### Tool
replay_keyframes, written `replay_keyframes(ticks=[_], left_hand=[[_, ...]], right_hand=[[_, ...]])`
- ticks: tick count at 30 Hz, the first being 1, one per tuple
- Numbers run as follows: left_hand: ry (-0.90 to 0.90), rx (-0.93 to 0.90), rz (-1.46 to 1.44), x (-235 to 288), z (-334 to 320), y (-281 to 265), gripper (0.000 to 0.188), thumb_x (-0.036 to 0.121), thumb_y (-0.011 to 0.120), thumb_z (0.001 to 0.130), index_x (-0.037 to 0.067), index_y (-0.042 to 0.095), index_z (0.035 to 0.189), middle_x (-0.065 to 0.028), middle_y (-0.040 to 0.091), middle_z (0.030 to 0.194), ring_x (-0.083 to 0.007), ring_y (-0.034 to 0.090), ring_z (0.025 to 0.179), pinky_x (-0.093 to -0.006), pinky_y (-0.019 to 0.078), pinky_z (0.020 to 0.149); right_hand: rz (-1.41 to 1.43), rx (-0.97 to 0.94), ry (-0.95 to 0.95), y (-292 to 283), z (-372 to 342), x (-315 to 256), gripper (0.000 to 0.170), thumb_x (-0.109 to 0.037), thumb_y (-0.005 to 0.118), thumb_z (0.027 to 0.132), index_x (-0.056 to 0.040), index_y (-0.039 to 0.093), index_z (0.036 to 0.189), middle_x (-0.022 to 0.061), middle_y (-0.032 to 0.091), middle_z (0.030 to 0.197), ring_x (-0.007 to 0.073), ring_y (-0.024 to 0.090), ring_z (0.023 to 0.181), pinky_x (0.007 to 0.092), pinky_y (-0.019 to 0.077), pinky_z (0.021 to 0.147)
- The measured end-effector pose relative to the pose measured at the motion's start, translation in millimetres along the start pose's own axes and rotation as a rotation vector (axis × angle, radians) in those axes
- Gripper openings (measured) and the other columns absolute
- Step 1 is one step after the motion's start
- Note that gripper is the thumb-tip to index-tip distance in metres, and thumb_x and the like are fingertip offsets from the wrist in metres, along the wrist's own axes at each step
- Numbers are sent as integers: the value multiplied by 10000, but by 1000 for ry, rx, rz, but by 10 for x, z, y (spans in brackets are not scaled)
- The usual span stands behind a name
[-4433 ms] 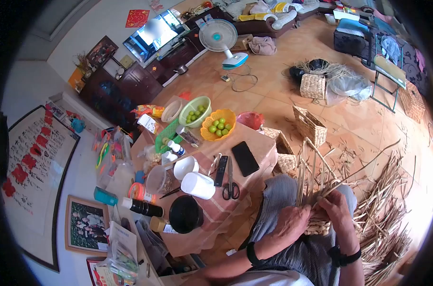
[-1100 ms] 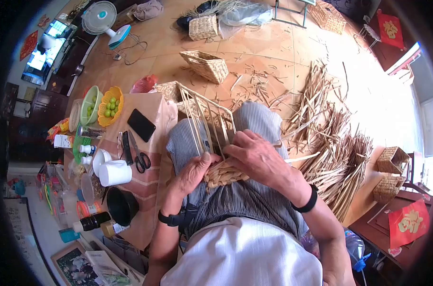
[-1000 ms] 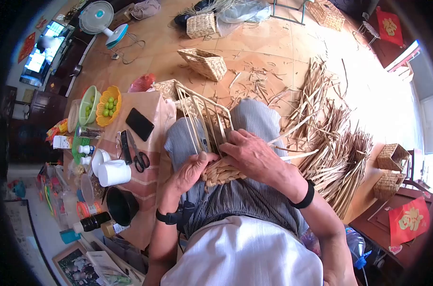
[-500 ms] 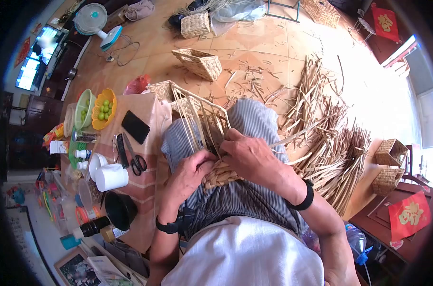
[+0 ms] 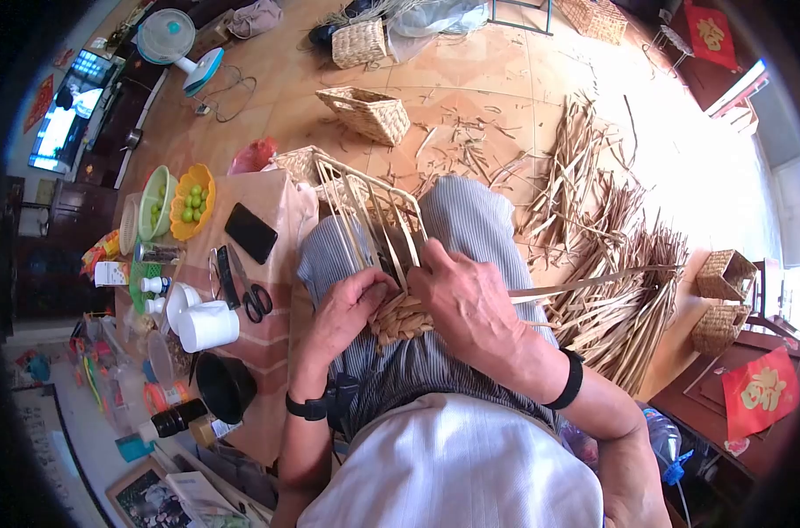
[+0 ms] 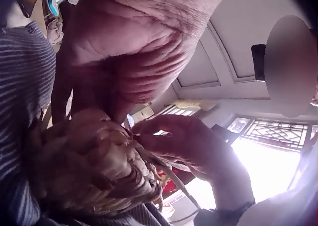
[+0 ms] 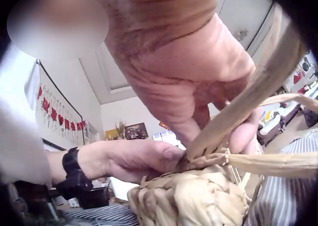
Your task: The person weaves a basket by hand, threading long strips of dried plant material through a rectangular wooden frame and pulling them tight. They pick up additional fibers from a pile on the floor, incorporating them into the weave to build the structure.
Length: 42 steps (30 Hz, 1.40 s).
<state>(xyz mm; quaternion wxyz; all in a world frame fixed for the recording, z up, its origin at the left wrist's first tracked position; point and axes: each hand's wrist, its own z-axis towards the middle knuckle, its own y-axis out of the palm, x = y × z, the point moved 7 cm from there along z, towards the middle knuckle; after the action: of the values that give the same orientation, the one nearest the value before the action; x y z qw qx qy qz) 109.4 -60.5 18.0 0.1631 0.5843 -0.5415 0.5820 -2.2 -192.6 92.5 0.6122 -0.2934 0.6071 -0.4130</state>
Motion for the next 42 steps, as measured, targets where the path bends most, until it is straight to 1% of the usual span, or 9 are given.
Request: replay_keyframes(ticks=[10,17,20,21,24,27,29,35,42], left_hand=[[-93,-132,-167,16,-24,82,176,99,626,1050,-24,694,1156,-61,752,979,-88,673,915,-279,547,805],[-94,-126,20,143,-68,87,173,54,648,1010,-28,690,1156,-87,769,931,-112,710,867,-308,558,776],[12,79,275,225,-183,38,187,36,618,1015,-23,675,1183,-101,768,918,-144,727,848,-334,566,773],[-19,62,302,175,-256,21,220,82,608,1056,-5,653,1254,-154,766,1057,-173,743,999,-354,569,841],[169,474,29,-100,-451,-153,192,93,579,1085,-13,652,1227,-121,728,1049,-176,707,937,-341,564,821],[45,771,-108,-363,-551,-361,179,66,524,1094,-14,601,1235,-58,623,967,-92,551,759,-237,468,699],[23,721,-166,-572,-433,-347,171,83,511,1104,6,586,1237,-38,610,964,-76,542,754,-226,424,673],[-58,704,135,-778,-217,-205,173,39,517,1085,-32,572,1232,-91,645,1070,-178,629,1007,-312,518,939],[-76,757,106,-859,-236,-210,187,81,533,1089,-30,582,1231,-104,654,1084,-190,636,1005,-325,512,937]], right_hand=[[213,110,93,223,-281,315,91,-48,686,856,-86,626,913,128,574,925,359,664,905,469,571,723],[360,145,41,147,-503,415,114,-108,721,920,-53,630,962,142,547,931,360,634,897,480,553,745],[497,170,96,93,-743,912,127,-128,744,948,-23,673,945,159,586,896,367,641,803,464,536,720],[471,169,232,160,-875,1229,133,-132,746,951,-14,685,944,166,609,880,365,652,784,451,541,715],[509,200,597,538,-1458,2314,165,-142,732,970,20,717,997,179,686,873,338,689,758,415,548,702],[500,99,820,1155,-2108,3289,212,-155,720,966,45,719,1035,174,720,897,279,703,800,388,551,723],[615,109,920,1601,-2438,3807,274,-202,743,960,52,712,1056,143,710,876,220,693,814,384,551,738],[204,121,897,2156,-2274,4718,322,-202,738,876,42,693,1081,225,720,1011,382,696,959,477,552,848],[137,8,1123,2406,-1967,5303,454,-153,723,837,-45,670,1275,307,641,1259,467,637,1192,512,533,1032]])
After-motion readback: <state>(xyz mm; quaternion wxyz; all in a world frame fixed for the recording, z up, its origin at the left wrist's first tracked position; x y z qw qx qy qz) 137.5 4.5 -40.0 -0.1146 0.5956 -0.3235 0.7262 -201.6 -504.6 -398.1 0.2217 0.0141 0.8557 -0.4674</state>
